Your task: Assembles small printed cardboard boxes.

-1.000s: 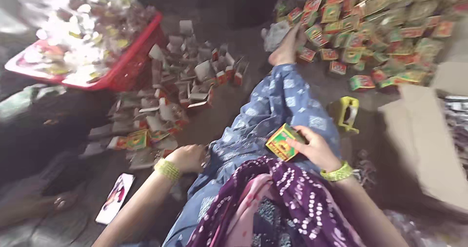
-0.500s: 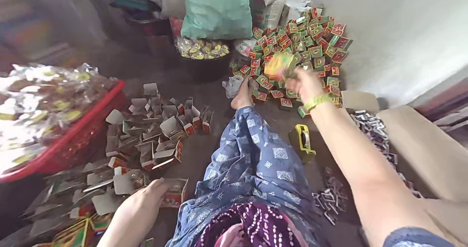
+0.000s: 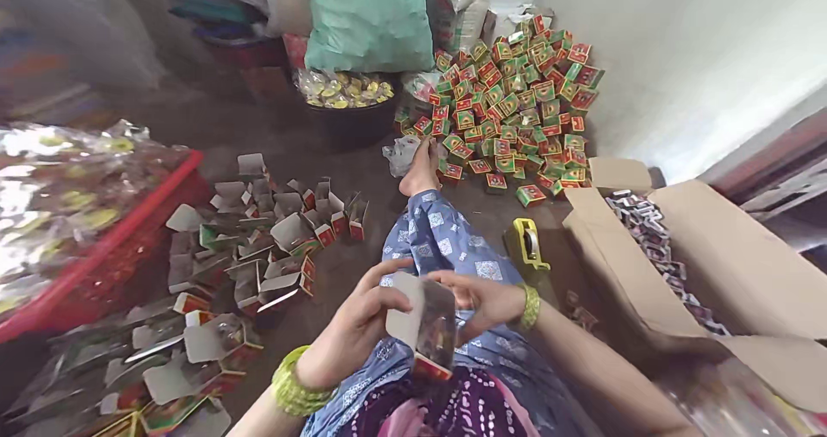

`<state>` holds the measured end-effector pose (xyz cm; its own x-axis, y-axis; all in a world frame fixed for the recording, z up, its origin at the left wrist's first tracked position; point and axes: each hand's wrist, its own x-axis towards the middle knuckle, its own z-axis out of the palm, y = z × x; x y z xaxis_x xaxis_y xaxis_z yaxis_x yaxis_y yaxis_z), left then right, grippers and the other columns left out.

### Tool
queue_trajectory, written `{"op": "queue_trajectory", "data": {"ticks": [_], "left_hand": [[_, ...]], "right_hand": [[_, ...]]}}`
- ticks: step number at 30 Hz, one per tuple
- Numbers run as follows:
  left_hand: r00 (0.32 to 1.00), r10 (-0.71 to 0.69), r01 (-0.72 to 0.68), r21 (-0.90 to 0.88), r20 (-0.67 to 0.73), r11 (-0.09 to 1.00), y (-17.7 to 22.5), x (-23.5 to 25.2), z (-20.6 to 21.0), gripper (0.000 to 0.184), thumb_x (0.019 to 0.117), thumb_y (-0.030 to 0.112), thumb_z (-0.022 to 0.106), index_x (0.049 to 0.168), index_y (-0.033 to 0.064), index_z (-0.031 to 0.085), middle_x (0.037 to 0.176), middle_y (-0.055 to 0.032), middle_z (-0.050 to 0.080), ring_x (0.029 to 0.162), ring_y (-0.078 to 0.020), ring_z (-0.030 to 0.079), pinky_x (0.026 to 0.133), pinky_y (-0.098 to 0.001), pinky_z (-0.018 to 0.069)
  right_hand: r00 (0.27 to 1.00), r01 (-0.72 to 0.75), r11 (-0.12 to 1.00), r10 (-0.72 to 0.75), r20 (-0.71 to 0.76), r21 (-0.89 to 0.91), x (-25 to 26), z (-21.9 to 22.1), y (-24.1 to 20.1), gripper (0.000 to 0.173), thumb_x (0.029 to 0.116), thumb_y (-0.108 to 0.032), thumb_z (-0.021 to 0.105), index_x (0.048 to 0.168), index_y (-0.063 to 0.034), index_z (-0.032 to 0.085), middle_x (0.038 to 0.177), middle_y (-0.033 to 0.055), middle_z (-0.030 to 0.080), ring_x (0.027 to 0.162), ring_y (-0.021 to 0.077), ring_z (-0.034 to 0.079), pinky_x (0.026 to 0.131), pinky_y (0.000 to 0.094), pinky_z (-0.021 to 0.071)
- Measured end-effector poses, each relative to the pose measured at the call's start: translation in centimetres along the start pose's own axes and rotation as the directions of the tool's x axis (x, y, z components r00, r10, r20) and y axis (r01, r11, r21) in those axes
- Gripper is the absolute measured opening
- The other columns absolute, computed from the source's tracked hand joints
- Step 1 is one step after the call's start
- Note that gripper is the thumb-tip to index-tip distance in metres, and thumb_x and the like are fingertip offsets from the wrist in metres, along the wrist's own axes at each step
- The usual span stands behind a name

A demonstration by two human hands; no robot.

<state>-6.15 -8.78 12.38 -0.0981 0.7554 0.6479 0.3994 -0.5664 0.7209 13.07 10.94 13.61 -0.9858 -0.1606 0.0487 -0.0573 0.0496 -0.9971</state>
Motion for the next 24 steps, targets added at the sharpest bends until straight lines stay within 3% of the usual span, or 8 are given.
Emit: {"op": "queue_trajectory", "data": {"ticks": [2, 5, 10, 12, 15, 17, 20, 24], "left_hand": [[0.998, -0.010, 0.020, -0.171, 0.059, 0.985, -0.7, 1.2, 1.9, 0.015, 0.1056, 0.024, 0.056, 0.113, 0.0252, 0.068, 0.148, -0.0051, 0.054, 0.140, -0.0246, 0.048, 0.114, -0.0434, 0.0445], [0.996, -0.031, 0.056, -0.332, 0.079, 0.941, -2.1, 2.0, 4.2, 0.019, 0.1053, 0.022, 0.056, 0.122, 0.0204, 0.066, 0.146, -0.0084, 0.056, 0.139, -0.0264, 0.049, 0.115, -0.0454, 0.0436], [0.975, -0.222, 0.210, -0.460, 0.027, 0.863, -3.3, 0.6, 6.6, 0.046, 0.1054, 0.008, 0.050, 0.149, -0.0019, 0.037, 0.142, -0.0138, 0.057, 0.125, -0.0228, 0.062, 0.104, -0.0416, 0.0539], [0.961, -0.277, 0.259, -0.410, 0.016, 0.874, -3.7, -0.5, 7.1, 0.041, 0.1108, 0.021, 0.040, 0.146, -0.0018, 0.043, 0.134, -0.0100, 0.062, 0.117, -0.0153, 0.064, 0.100, -0.0367, 0.0556], [0.941, -0.331, 0.333, -0.392, 0.076, 0.857, -4.8, -2.2, 7.5, 0.062, 0.1104, 0.048, 0.031, 0.144, -0.0022, 0.046, 0.129, -0.0089, 0.064, 0.112, -0.0121, 0.065, 0.097, -0.0369, 0.0564], [0.939, -0.327, 0.341, -0.421, 0.107, 0.840, -5.3, -2.7, 7.7, 0.065, 0.1064, 0.050, 0.044, 0.142, -0.0043, 0.045, 0.126, -0.0069, 0.066, 0.112, -0.0100, 0.065, 0.098, -0.0358, 0.0556], [0.930, -0.352, 0.360, -0.449, 0.104, 0.818, -5.5, -2.6, 8.0, 0.069, 0.0922, 0.029, 0.076, 0.141, -0.0071, 0.043, 0.123, -0.0110, 0.069, 0.112, -0.0170, 0.068, 0.100, -0.0396, 0.0566], [0.904, -0.417, 0.422, -0.354, 0.094, 0.835, -6.0, -2.8, 8.3, 0.074, 0.0816, 0.014, 0.085, 0.139, -0.0064, 0.044, 0.122, -0.0102, 0.070, 0.112, -0.0168, 0.069, 0.101, -0.0384, 0.0575]], "right_hand": [[0.999, 0.036, 0.999, -0.036, 0.009, 0.025, -1.5, 1.3, 0.8, 0.071, 0.0735, 0.001, 0.084, 0.138, -0.0032, 0.053, 0.126, 0.0025, 0.069, 0.115, 0.0106, 0.066, 0.100, 0.0345, 0.0562], [0.993, 0.074, 0.997, -0.073, -0.091, 0.014, -3.8, 1.9, 1.9, 0.059, 0.0770, -0.002, 0.084, 0.130, -0.0059, 0.060, 0.119, 0.0000, 0.072, 0.111, 0.0097, 0.068, 0.099, 0.0340, 0.0577], [0.932, 0.081, 0.989, -0.032, -0.361, 0.124, -6.4, 3.3, 3.3, 0.061, 0.0758, 0.004, 0.084, 0.131, -0.0123, 0.063, 0.119, -0.0009, 0.074, 0.109, 0.0123, 0.070, 0.098, 0.0354, 0.0592], [0.902, 0.114, 0.981, -0.036, -0.429, 0.156, -6.5, 3.6, 3.9, 0.062, 0.0755, 0.007, 0.082, 0.132, -0.0106, 0.063, 0.121, 0.0017, 0.073, 0.111, 0.0153, 0.070, 0.099, 0.0377, 0.0589], [0.854, 0.130, 0.987, -0.066, -0.515, 0.089, -5.9, 3.8, 4.6, 0.057, 0.0773, 0.005, 0.083, 0.130, -0.0068, 0.063, 0.120, 0.0051, 0.073, 0.111, 0.0178, 0.070, 0.099, 0.0388, 0.0591], [0.822, 0.110, 0.993, -0.068, -0.566, 0.039, -5.2, 4.1, 5.0, 0.053, 0.0786, 0.003, 0.082, 0.128, -0.0045, 0.064, 0.118, 0.0065, 0.074, 0.108, 0.0185, 0.072, 0.098, 0.0388, 0.0603], [0.784, 0.104, 0.993, -0.115, -0.610, -0.054, -4.1, 4.6, 5.7, 0.052, 0.0792, 0.000, 0.083, 0.128, -0.0045, 0.065, 0.118, 0.0059, 0.074, 0.109, 0.0182, 0.071, 0.098, 0.0379, 0.0604], [0.756, 0.116, 0.981, -0.189, -0.627, -0.155, -3.7, 4.9, 6.8, 0.052, 0.0793, -0.004, 0.084, 0.127, -0.0058, 0.065, 0.117, 0.0039, 0.075, 0.108, 0.0160, 0.072, 0.097, 0.0357, 0.0607]]}}
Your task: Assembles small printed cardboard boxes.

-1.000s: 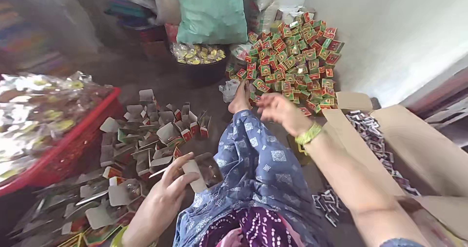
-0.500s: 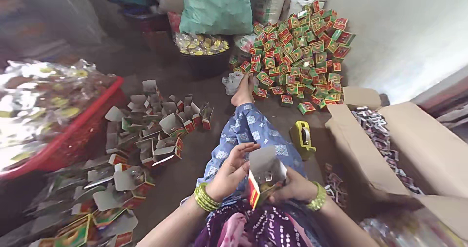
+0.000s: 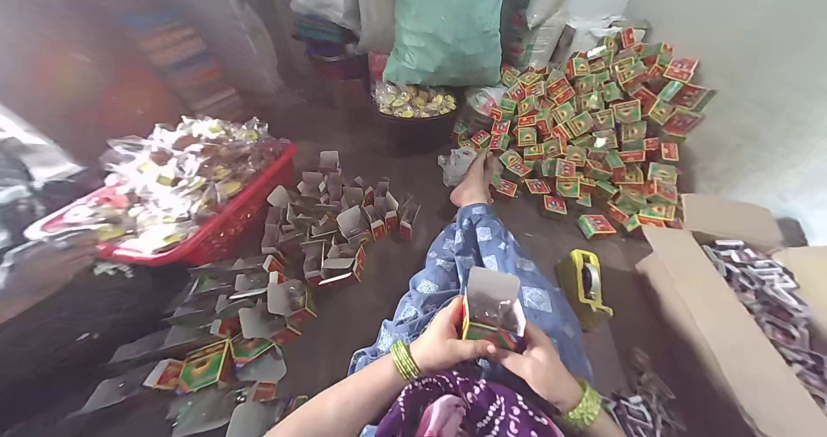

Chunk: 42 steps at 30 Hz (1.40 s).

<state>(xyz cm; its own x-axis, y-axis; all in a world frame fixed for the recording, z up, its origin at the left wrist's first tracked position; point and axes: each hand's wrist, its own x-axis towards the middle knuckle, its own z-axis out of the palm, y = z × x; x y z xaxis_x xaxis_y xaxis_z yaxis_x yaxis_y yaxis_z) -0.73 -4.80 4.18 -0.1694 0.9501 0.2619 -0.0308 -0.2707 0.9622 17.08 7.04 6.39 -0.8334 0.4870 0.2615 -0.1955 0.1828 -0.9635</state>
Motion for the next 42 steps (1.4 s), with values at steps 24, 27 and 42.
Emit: {"op": "queue_trajectory", "data": {"ticks": [24, 27, 42], "left_hand": [[0.931, -0.219, 0.365, 0.716, -0.292, 0.596, -0.5, -9.8, -11.3, 0.046, 0.0954, 0.026, 0.065, 0.132, -0.0018, 0.060, 0.130, -0.0267, 0.062, 0.116, -0.0362, 0.064, 0.098, -0.0529, 0.0532], [0.930, -0.232, 0.367, 0.749, -0.285, 0.551, -1.3, -11.6, -12.0, 0.042, 0.0932, 0.023, 0.065, 0.127, -0.0018, 0.063, 0.126, -0.0264, 0.063, 0.116, -0.0390, 0.063, 0.098, -0.0566, 0.0511], [0.650, -0.653, 0.602, 0.788, -0.388, 0.131, 0.3, -14.5, -11.9, 0.041, 0.0993, 0.025, 0.059, 0.136, 0.0073, 0.060, 0.139, -0.0201, 0.059, 0.130, -0.0404, 0.056, 0.106, -0.0631, 0.0451]], "right_hand": [[0.366, -0.862, 0.497, 0.466, -0.806, -0.104, -15.1, -22.7, -0.5, 0.079, 0.0803, -0.023, 0.088, 0.144, -0.0041, 0.046, 0.124, 0.0241, 0.065, 0.110, 0.0351, 0.067, 0.095, 0.0546, 0.0555], [0.522, -0.759, 0.622, 0.402, -0.752, -0.194, -15.3, -21.1, 1.6, 0.079, 0.0799, -0.021, 0.088, 0.143, -0.0016, 0.044, 0.125, 0.0233, 0.064, 0.115, 0.0306, 0.065, 0.100, 0.0489, 0.0538], [0.282, -0.957, 0.122, 0.183, -0.942, -0.263, -10.0, -17.2, 10.3, 0.105, 0.0730, -0.049, 0.086, 0.149, 0.0069, 0.039, 0.139, 0.0309, 0.056, 0.130, 0.0446, 0.056, 0.109, 0.0575, 0.0458]]}}
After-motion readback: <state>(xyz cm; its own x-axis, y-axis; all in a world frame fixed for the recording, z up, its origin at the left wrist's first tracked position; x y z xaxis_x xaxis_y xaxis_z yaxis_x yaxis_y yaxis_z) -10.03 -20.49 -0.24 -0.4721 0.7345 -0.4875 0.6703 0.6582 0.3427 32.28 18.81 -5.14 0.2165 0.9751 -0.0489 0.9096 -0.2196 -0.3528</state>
